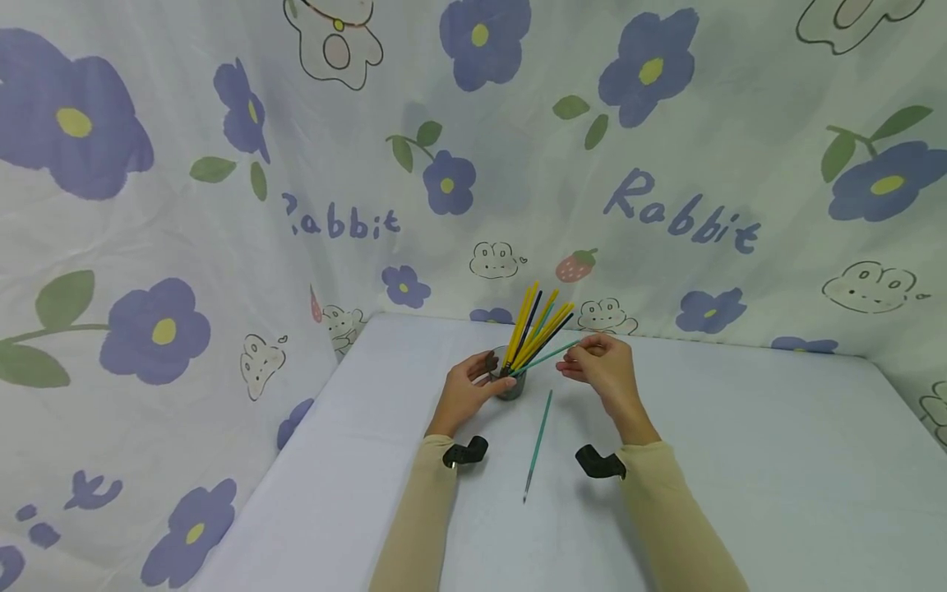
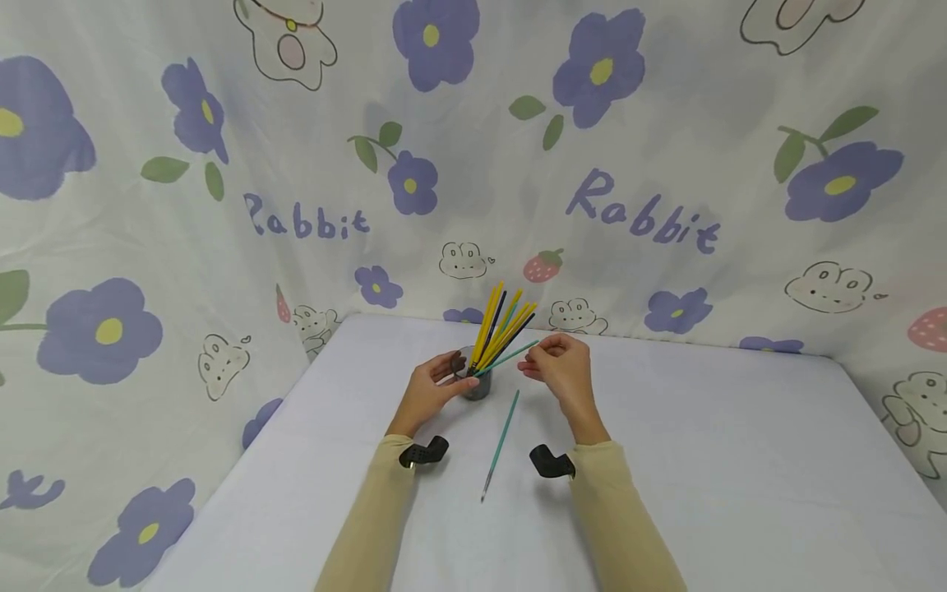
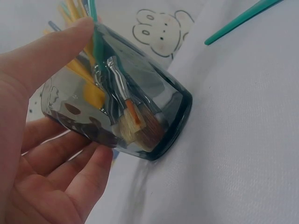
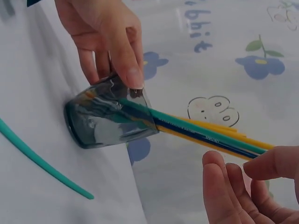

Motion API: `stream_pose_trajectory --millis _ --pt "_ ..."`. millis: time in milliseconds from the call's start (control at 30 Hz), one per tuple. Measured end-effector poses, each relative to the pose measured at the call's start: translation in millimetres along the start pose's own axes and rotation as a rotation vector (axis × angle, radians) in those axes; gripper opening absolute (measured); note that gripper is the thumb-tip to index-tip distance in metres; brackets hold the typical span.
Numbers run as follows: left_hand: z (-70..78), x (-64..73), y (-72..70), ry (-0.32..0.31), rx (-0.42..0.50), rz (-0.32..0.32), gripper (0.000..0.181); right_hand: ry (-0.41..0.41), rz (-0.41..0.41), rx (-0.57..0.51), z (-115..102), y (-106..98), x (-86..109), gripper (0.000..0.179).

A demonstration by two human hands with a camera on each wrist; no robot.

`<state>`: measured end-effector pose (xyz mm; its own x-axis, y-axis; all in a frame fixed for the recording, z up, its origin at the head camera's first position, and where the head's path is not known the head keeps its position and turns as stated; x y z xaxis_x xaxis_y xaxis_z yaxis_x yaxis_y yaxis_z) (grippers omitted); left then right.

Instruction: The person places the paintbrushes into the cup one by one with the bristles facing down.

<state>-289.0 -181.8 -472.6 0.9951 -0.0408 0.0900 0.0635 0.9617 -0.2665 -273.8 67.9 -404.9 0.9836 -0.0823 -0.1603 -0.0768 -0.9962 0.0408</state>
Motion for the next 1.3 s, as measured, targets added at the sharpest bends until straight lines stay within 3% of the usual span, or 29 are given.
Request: stream_pose_trajectory --millis 500,1300 --pt "0.3 -0.9 0.0 -0.007 -0.010 -0.006 0.080 0.113 0.007 0.084 24 -15 7.7 0.018" --pt "3.7 0.6 0.1 -0.001 -0.033 0.007 0.080 0.191 -0.157 0.217 55 4 17.6 0.026"
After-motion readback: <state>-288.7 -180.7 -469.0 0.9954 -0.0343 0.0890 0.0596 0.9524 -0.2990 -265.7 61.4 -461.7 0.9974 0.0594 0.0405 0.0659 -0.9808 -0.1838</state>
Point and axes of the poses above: each hand's wrist, its own x-axis away from the middle knuckle, its own y-axis out of the palm, z = x × y, the point moved 4 cm from there along -x, towards the middle knuckle, and after that the axes turned 12 degrees about -y, right-handed, at the moved point
